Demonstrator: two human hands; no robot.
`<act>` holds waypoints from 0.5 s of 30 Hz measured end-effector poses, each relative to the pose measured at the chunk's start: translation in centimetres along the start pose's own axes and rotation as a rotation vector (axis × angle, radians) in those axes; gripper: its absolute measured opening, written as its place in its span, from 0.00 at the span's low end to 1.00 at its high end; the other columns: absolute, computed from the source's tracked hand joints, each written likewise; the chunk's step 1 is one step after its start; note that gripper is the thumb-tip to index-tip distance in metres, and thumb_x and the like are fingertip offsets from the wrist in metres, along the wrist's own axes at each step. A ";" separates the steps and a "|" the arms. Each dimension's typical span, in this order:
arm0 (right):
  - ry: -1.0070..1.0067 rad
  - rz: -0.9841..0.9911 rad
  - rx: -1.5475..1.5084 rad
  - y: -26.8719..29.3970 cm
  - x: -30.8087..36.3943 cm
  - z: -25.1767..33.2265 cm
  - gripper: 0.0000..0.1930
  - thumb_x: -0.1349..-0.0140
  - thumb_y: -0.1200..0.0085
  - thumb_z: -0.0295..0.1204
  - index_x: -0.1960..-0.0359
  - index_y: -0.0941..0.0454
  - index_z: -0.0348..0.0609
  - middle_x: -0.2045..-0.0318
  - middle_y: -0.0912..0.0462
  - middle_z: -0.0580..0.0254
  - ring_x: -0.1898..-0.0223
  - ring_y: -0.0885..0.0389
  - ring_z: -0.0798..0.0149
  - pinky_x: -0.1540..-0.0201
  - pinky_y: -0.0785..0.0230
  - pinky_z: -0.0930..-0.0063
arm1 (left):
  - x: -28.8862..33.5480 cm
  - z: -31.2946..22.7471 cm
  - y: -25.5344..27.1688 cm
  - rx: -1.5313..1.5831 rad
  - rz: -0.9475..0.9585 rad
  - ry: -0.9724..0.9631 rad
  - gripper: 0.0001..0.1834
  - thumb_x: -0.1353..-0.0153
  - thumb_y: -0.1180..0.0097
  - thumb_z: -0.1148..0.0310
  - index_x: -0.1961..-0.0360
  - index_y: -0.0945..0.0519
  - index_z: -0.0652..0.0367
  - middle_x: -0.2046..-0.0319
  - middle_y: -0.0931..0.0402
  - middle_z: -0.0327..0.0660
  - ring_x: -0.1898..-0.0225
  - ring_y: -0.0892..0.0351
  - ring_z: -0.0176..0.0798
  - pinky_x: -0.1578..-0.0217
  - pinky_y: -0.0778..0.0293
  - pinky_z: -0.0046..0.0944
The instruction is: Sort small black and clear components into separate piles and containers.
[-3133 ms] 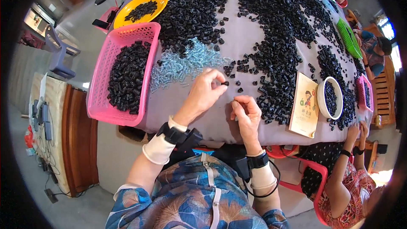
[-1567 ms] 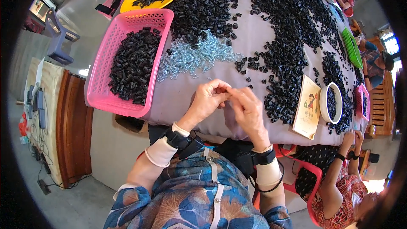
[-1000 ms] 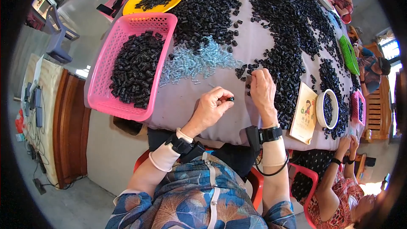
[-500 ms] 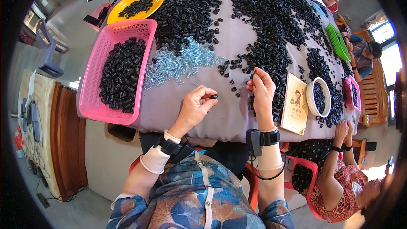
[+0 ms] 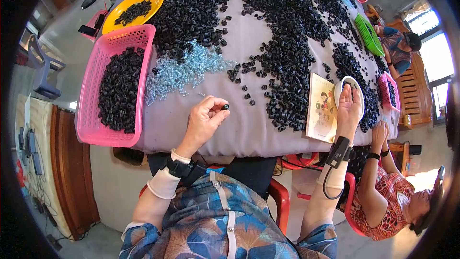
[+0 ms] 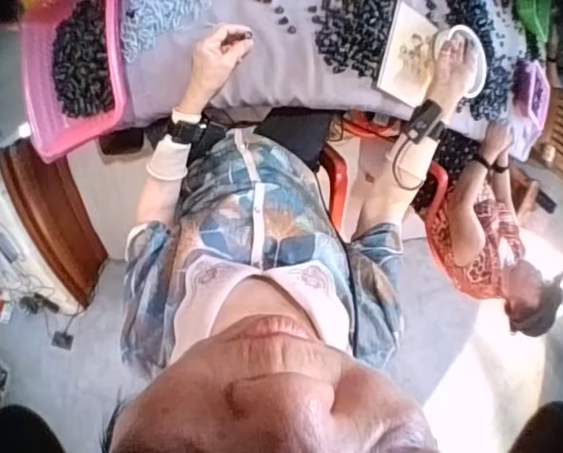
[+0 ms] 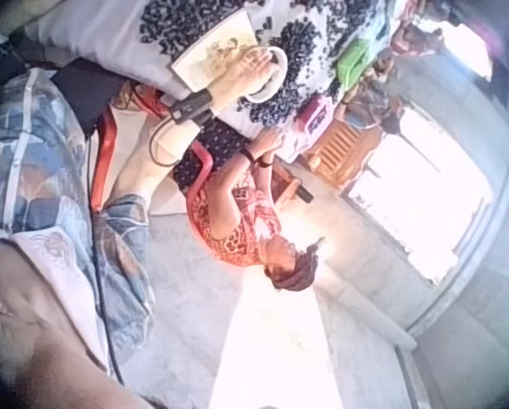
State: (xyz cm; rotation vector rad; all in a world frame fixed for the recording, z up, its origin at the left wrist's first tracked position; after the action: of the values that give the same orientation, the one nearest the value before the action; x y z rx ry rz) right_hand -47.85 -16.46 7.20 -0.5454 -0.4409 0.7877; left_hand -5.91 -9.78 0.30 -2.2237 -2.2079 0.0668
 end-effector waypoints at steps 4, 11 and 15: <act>0.058 0.328 0.401 -2.9 4.4 -4.7 0.09 0.41 0.47 0.27 0.60 0.27 0.39 0.74 0.22 0.62 0.77 0.25 0.72 0.76 0.30 0.83 | 0.0 -0.1 0.1 0.017 -0.013 0.015 0.08 0.47 0.42 0.78 0.65 0.24 0.63 0.74 0.28 0.33 0.77 0.30 0.21 0.78 0.32 0.22; 0.562 0.907 1.311 -9.5 18.0 -14.4 0.09 0.47 0.46 0.23 0.63 0.26 0.39 0.71 0.27 0.51 0.71 0.24 0.51 0.70 0.30 0.64 | 0.0 0.2 -0.1 0.044 0.026 0.101 0.08 0.45 0.45 0.77 0.62 0.24 0.61 0.72 0.26 0.32 0.74 0.30 0.21 0.76 0.32 0.22; 0.697 0.937 1.464 -10.2 19.4 -15.3 0.07 0.47 0.48 0.25 0.65 0.26 0.39 0.71 0.28 0.50 0.71 0.25 0.46 0.70 0.31 0.59 | 0.0 0.3 -0.4 0.129 0.026 0.125 0.08 0.44 0.45 0.75 0.61 0.23 0.60 0.73 0.26 0.32 0.76 0.30 0.21 0.77 0.32 0.22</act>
State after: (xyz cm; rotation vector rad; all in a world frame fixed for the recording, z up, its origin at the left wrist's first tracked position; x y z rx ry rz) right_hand -21.55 -12.11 4.76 0.4483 1.1085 1.4571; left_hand -6.27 -9.78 0.04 -2.1271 -2.0503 0.0664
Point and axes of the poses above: each hand's wrist, its own x-axis away from the middle knuckle, its own y-axis out of the back of the hand, z = x × y, the point moved 8 cm from there along -x, towards the middle knuckle
